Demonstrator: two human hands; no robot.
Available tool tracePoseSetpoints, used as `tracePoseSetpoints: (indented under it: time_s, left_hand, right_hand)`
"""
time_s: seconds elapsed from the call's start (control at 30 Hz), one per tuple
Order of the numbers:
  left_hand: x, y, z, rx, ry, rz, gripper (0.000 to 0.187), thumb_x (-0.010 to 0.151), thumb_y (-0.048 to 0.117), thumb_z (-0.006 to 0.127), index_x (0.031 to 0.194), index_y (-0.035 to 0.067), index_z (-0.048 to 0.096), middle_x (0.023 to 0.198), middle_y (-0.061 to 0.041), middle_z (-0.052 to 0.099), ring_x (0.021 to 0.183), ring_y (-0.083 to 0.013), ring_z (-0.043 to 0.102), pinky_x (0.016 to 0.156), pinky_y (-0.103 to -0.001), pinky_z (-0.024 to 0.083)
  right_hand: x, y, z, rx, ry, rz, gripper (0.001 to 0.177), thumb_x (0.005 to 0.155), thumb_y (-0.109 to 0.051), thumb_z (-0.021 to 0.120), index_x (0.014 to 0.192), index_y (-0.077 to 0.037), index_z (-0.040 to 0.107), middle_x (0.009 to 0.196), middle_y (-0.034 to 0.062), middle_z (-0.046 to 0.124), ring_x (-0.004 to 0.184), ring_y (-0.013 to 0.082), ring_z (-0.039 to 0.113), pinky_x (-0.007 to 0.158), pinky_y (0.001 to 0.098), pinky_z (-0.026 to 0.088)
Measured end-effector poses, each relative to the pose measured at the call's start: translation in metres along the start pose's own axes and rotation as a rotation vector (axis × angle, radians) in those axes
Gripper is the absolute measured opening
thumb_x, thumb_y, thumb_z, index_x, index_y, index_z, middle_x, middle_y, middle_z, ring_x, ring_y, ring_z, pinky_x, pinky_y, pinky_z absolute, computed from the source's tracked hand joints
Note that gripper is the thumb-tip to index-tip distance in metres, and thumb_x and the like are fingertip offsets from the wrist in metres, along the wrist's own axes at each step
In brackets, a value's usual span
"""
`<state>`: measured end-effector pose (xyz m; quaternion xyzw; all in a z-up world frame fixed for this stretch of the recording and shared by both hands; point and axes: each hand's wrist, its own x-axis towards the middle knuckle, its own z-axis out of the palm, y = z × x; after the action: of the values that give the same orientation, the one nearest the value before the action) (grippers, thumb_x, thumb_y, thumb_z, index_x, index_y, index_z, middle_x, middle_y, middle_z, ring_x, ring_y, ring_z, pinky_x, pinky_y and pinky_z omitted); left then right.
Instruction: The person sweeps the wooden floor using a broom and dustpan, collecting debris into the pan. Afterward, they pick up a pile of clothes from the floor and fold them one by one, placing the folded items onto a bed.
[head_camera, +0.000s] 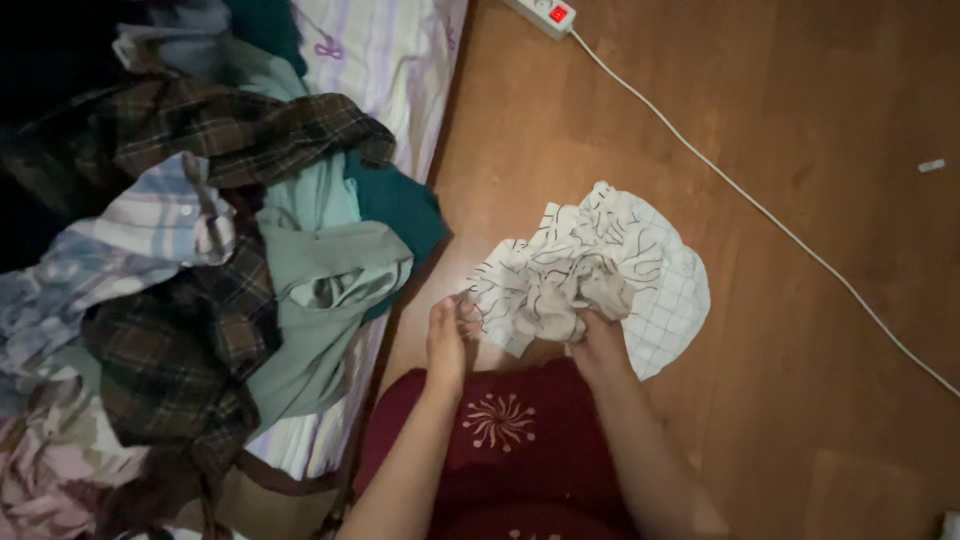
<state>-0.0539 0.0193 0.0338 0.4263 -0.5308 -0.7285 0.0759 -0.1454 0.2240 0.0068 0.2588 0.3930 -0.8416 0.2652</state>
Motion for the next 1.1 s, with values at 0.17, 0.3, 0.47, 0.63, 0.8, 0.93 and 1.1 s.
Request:
tracePoseSetpoints:
  time_s: [0.17,0.3,0.47,0.63,0.8,0.93,1.1]
  left_hand:
    - [-0.008,-0.017,-0.021,0.031,-0.067,0.090,0.042,0.107,0.039,0.042,0.128,0.006,0.056,0.111,-0.009,0.070,0.088,-0.0158,0.065,0.077,-0.028,0.050]
    - [0.002,-0.022,-0.028,-0.134,-0.073,0.095,0.041,0.107,0.037,0.043,0.124,0.003,0.058,0.103,-0.012,0.069,0.078,-0.0177,0.065,0.073,-0.030,0.052]
    - [-0.011,-0.037,-0.039,0.010,0.072,0.014,0.044,0.110,0.038,0.040,0.116,-0.002,0.058,0.092,-0.011,0.062,0.069,-0.0162,0.058,0.060,-0.032,0.047]
    - [-0.025,-0.029,-0.037,-0.003,0.062,-0.050,0.040,0.106,0.039,0.039,0.115,0.006,0.060,0.097,-0.007,0.072,0.071,-0.0145,0.063,0.060,-0.028,0.048]
    - [-0.009,-0.041,-0.042,0.005,0.075,-0.039,0.039,0.106,0.040,0.043,0.113,0.006,0.060,0.092,-0.006,0.073,0.068,-0.0131,0.061,0.058,-0.028,0.045]
    - [-0.011,-0.039,-0.035,0.079,0.066,-0.086,0.041,0.107,0.040,0.043,0.114,0.003,0.061,0.091,-0.008,0.070,0.068,-0.0146,0.059,0.058,-0.030,0.045]
    - [-0.015,-0.021,-0.010,0.321,0.043,-0.244,0.047,0.106,0.045,0.037,0.125,0.008,0.058,0.102,-0.005,0.074,0.084,-0.0133,0.067,0.079,-0.031,0.054]
  right_hand:
    - [-0.017,-0.014,0.027,-0.020,0.039,0.162,0.044,0.097,-0.012,0.052,0.141,-0.009,0.051,0.127,0.0115,0.065,0.114,0.0298,0.065,0.087,0.0470,0.055]
    - [-0.033,-0.018,0.066,0.087,-0.161,-0.043,0.046,0.098,-0.011,0.056,0.144,-0.004,0.054,0.135,0.0119,0.063,0.123,0.0266,0.063,0.100,0.0403,0.054]
    - [-0.107,-0.040,0.152,0.328,-0.982,0.113,0.059,0.100,-0.039,0.054,0.143,0.001,0.051,0.145,0.0252,0.058,0.126,0.0362,0.062,0.098,0.0450,0.055]
    - [-0.071,-0.035,0.158,-0.110,-0.585,-0.066,0.049,0.102,-0.035,0.053,0.135,0.001,0.055,0.140,0.0239,0.058,0.123,0.0335,0.061,0.099,0.0481,0.053]
    - [0.050,0.036,0.030,-0.323,-0.171,0.211,0.047,0.098,-0.037,0.057,0.129,-0.002,0.060,0.133,0.0151,0.062,0.123,0.0314,0.058,0.100,0.0496,0.050]
    - [0.117,0.072,-0.075,-0.783,0.023,0.255,0.053,0.093,-0.043,0.061,0.135,-0.011,0.060,0.145,0.0133,0.058,0.133,0.0325,0.052,0.106,0.0521,0.045]
    - [0.156,0.077,-0.140,-1.886,-0.110,-0.057,0.069,0.085,-0.060,0.066,0.142,-0.021,0.060,0.151,0.0223,0.045,0.141,0.0364,0.044,0.124,0.0446,0.025]
